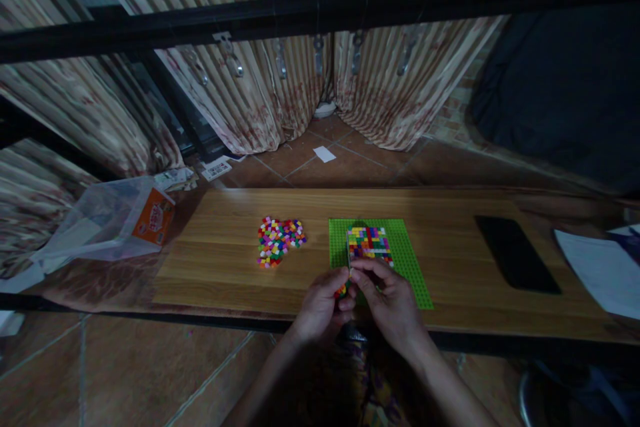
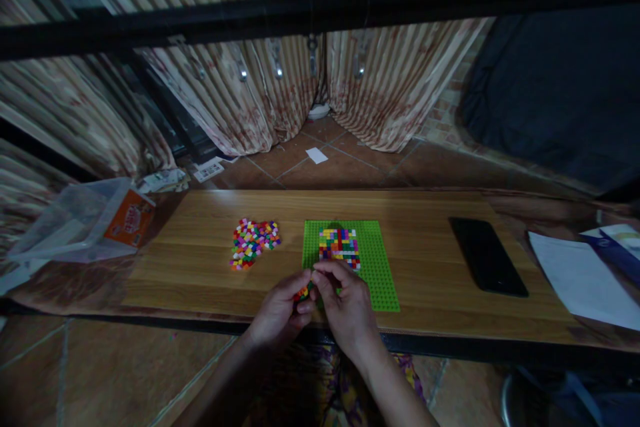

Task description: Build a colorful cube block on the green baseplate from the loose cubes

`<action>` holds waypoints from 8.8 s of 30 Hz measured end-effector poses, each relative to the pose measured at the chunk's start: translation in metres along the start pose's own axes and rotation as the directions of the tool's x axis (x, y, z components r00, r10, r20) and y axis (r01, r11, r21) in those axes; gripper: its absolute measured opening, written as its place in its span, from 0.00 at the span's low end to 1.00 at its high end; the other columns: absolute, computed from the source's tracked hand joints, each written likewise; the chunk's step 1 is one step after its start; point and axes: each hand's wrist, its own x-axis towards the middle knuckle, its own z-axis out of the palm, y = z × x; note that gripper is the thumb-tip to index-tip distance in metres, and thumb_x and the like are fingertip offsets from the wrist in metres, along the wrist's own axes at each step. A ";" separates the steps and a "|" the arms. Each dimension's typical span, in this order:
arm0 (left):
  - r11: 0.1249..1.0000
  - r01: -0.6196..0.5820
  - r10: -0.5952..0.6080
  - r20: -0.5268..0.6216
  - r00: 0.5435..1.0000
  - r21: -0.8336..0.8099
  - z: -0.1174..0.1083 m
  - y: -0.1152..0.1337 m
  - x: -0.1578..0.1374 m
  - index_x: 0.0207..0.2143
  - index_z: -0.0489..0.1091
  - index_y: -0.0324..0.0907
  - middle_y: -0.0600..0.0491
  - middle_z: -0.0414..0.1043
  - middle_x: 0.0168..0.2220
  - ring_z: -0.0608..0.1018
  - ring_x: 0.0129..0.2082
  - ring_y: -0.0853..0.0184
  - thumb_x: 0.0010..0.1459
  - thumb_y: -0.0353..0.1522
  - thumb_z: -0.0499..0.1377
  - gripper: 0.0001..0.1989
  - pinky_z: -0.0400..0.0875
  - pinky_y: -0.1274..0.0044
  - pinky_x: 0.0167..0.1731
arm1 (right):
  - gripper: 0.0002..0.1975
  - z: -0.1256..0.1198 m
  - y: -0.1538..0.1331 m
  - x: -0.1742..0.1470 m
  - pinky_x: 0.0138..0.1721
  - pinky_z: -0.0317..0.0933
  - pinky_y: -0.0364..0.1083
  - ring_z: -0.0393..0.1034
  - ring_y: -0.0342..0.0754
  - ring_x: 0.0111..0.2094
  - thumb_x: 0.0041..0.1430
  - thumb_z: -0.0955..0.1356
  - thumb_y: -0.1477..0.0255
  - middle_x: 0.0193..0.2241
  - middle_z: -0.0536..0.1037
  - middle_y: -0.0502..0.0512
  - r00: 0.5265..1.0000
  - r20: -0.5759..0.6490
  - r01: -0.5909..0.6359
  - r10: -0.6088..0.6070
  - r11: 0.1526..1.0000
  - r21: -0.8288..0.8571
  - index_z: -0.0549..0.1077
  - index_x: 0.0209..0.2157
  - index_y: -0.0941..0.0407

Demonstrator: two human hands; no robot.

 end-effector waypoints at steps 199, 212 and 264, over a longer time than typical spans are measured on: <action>0.995 -0.017 0.002 0.152 0.988 0.097 -0.041 0.015 0.034 0.29 0.64 0.38 0.59 0.61 0.23 0.55 0.14 0.83 0.52 0.46 0.61 0.19 0.41 0.88 0.12 | 0.09 0.006 0.001 0.034 0.45 0.60 0.51 0.66 0.49 0.40 0.63 0.64 0.70 0.36 0.75 0.53 0.915 0.244 0.397 -0.321 0.819 -0.414 0.76 0.33 0.52; 0.996 0.018 -0.032 0.165 0.986 0.086 -0.045 0.015 0.035 0.33 0.70 0.37 0.58 0.60 0.23 0.54 0.14 0.83 0.52 0.44 0.61 0.18 0.41 0.88 0.11 | 0.12 -0.041 0.045 0.096 0.49 0.61 0.54 0.71 0.52 0.43 0.54 0.69 0.60 0.39 0.79 0.55 0.994 -0.087 0.051 -0.065 0.987 -0.154 0.79 0.33 0.52; 1.000 0.012 -0.012 0.101 0.995 0.000 -0.041 0.010 0.039 0.31 0.67 0.36 0.55 0.63 0.22 0.55 0.13 0.81 0.58 0.47 0.54 0.21 0.39 0.88 0.09 | 0.11 -0.009 0.004 0.022 0.45 0.62 0.51 0.69 0.49 0.40 0.63 0.63 0.68 0.36 0.77 0.54 0.922 0.137 0.386 -0.363 0.823 -0.417 0.77 0.38 0.51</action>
